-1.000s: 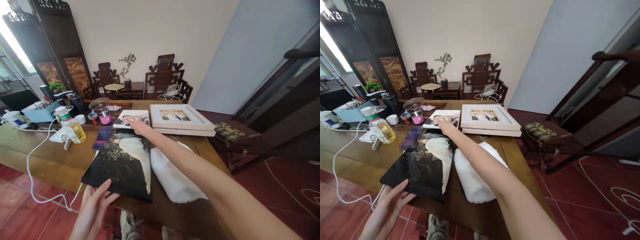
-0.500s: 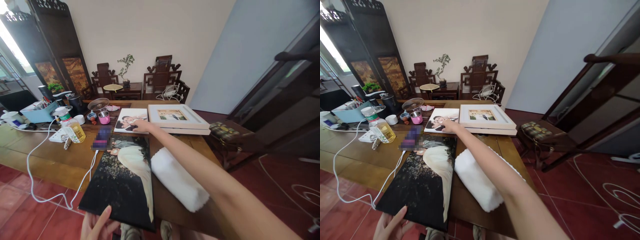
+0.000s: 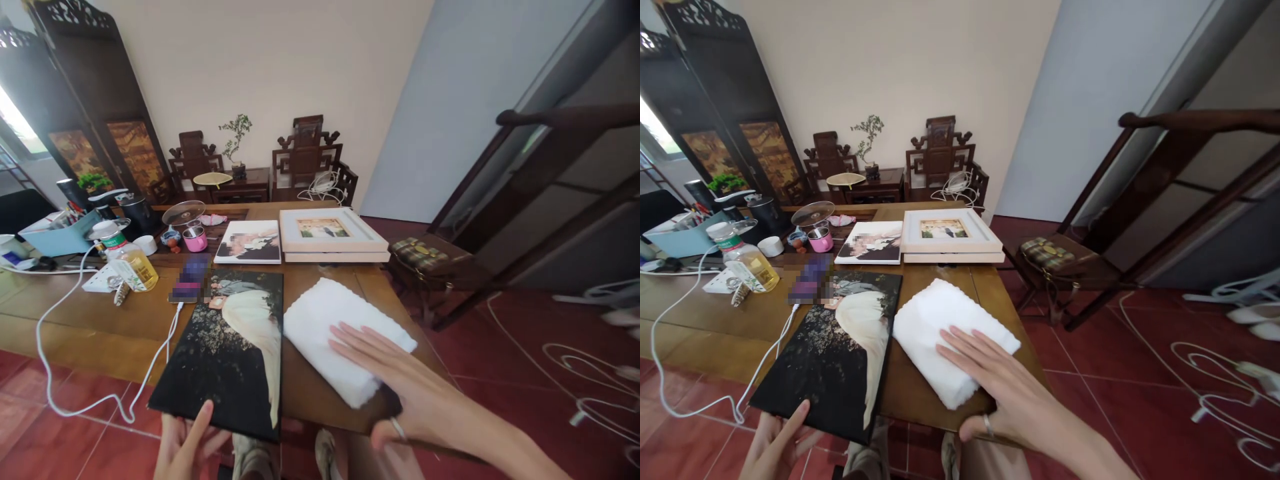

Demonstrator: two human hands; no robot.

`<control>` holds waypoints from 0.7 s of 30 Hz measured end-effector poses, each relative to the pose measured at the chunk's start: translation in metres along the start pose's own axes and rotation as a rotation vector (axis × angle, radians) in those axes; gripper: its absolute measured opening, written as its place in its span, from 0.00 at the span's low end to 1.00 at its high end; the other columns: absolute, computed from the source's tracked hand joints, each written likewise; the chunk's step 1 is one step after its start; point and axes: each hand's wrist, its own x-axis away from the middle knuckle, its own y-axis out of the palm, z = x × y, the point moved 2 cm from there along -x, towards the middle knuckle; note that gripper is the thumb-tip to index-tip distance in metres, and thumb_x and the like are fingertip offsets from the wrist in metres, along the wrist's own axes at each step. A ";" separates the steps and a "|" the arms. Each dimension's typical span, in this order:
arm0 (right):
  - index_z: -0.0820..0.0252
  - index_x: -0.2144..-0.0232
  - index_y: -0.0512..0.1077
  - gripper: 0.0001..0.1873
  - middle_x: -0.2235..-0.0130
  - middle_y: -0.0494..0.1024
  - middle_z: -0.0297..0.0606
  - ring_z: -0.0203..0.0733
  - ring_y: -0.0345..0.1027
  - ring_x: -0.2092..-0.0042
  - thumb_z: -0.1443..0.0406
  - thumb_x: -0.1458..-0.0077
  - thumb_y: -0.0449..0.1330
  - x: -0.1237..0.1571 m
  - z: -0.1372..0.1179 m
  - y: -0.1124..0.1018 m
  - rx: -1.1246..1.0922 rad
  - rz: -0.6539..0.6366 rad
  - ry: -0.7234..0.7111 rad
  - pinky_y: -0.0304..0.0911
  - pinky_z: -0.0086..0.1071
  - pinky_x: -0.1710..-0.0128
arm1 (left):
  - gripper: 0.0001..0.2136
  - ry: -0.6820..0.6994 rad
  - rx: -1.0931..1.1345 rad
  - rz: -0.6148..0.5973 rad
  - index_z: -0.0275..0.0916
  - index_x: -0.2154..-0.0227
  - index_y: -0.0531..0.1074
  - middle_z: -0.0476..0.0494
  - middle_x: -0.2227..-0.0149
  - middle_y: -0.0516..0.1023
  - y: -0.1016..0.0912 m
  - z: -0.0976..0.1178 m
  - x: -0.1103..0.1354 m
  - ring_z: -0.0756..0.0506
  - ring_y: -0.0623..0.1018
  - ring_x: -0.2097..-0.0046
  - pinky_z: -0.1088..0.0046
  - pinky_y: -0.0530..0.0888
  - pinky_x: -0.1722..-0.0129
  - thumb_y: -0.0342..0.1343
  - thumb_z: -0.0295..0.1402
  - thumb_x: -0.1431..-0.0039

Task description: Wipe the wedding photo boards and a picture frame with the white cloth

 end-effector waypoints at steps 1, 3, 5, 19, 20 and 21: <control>0.52 0.36 0.55 0.49 0.36 0.58 0.46 0.57 0.51 0.36 0.47 0.56 0.67 0.011 0.002 -0.002 0.010 0.029 0.016 0.54 0.54 0.39 | 0.49 -0.010 -0.018 -0.018 0.53 0.37 0.52 0.40 0.42 0.71 0.000 0.003 0.004 0.36 0.80 0.54 0.65 0.81 0.61 0.73 0.38 0.62; 0.49 0.38 0.60 0.33 0.39 0.65 0.41 0.50 0.57 0.38 0.60 0.45 0.61 0.028 0.004 -0.006 0.037 0.107 0.028 0.56 0.50 0.39 | 0.51 -0.046 -0.062 -0.058 0.52 0.37 0.50 0.39 0.42 0.71 -0.001 0.007 0.009 0.36 0.80 0.54 0.63 0.81 0.59 0.73 0.37 0.63; 0.51 0.40 0.62 0.29 0.41 0.69 0.40 0.46 0.61 0.40 0.69 0.44 0.56 0.039 0.005 -0.010 0.078 0.201 0.006 0.58 0.48 0.40 | 0.51 -0.062 -0.094 -0.098 0.52 0.36 0.49 0.38 0.43 0.71 0.000 0.011 0.012 0.36 0.81 0.56 0.61 0.80 0.58 0.73 0.37 0.63; 0.53 0.59 0.66 0.14 0.65 0.77 0.38 0.46 0.76 0.63 0.70 0.48 0.60 0.048 0.031 -0.065 -0.037 1.168 0.148 0.71 0.34 0.69 | 0.53 -0.165 -0.246 -0.144 0.50 0.35 0.48 0.39 0.52 0.79 0.018 0.018 0.013 0.35 0.83 0.62 0.59 0.80 0.63 0.73 0.36 0.63; 0.53 0.60 0.67 0.13 0.65 0.77 0.38 0.46 0.75 0.64 0.70 0.48 0.61 0.048 0.035 -0.069 0.011 1.205 0.197 0.70 0.34 0.70 | 0.52 -0.177 -0.265 -0.157 0.49 0.35 0.50 0.39 0.53 0.80 0.020 0.019 0.010 0.35 0.83 0.62 0.59 0.80 0.63 0.73 0.37 0.63; 0.52 0.61 0.68 0.12 0.64 0.77 0.39 0.46 0.75 0.64 0.70 0.48 0.60 0.048 0.037 -0.071 0.062 1.194 0.220 0.70 0.35 0.70 | 0.51 -0.184 -0.281 -0.179 0.48 0.36 0.51 0.38 0.54 0.80 0.023 0.021 0.006 0.35 0.83 0.62 0.60 0.80 0.64 0.73 0.37 0.63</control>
